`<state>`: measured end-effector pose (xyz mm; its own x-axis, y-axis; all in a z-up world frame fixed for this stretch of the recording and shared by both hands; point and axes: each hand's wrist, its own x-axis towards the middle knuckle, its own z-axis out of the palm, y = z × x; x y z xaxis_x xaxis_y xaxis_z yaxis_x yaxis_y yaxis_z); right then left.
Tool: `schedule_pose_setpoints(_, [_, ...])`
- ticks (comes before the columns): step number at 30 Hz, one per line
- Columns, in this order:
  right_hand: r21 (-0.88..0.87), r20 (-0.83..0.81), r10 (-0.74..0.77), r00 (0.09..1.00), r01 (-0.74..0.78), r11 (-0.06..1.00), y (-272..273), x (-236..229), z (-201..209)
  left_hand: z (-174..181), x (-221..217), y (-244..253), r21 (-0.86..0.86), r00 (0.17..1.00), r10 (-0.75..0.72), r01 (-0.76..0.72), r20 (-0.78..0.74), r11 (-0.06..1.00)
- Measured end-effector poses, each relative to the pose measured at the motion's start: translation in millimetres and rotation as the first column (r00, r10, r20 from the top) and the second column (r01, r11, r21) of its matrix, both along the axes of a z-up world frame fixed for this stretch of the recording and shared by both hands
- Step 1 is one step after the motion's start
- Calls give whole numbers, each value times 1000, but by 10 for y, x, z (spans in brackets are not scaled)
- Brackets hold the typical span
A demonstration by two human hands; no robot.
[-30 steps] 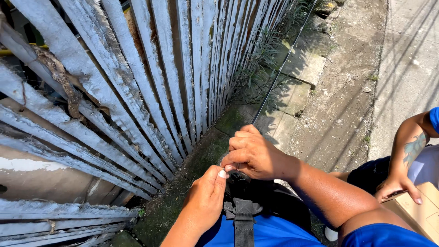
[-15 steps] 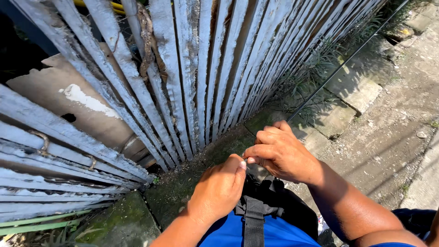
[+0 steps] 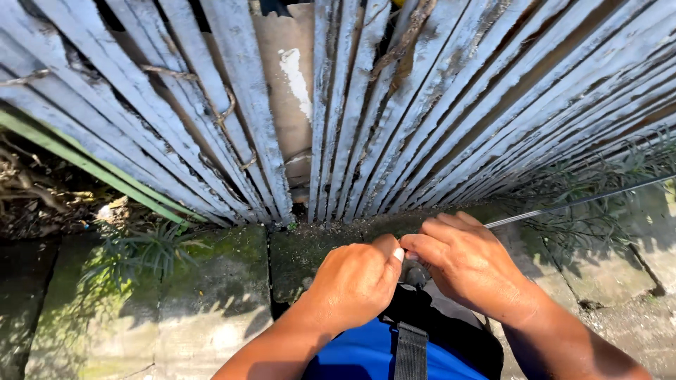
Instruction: The person pulls a black cable from a reel and bends it by hand while walking along a road. They then strip the outer casing to reveal the wires inside and pull them apart.
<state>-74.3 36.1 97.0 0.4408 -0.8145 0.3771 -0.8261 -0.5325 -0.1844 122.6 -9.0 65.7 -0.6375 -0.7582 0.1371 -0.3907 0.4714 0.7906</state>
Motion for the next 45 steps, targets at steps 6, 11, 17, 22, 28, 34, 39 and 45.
schedule_pose_setpoints(6, [52,-78,63,995,-59,997,-129,379,51,84,400,121,-26,987,161,-160,28,987])
schedule_pose_setpoints(11, [138,-121,102,987,-85,987,-221,795,69,110,794,247,-40,952,293,-291,85,956])
schedule_pose_setpoints(17, [134,-104,332,938,-317,939,-352,1174,36,-39,1133,500,-115,862,499,-488,92,865])
schedule_pose_setpoints(22, [60,-224,278,934,-271,961,-444,1356,-26,12,1258,684,-139,773,634,-626,20,767])
schedule_pose_setpoints(28, [-103,-214,340,916,-367,925,-458,1528,130,75,1285,717,-234,697,715,-703,-41,672])
schedule_pose_setpoints(34, [-5,-346,365,864,-391,920,-450,1760,468,104,1209,832,-375,521,838,-817,-159,437])
schedule_pose_setpoints(39, [-86,-191,634,749,-656,749,-424,1813,599,201,1094,1022,-441,329,920,-873,-212,211])
schedule_pose_setpoints(45, [-147,-241,749,618,-786,601,-311,1880,852,426,1134,1285,-532,204,952,-845,-229,53])
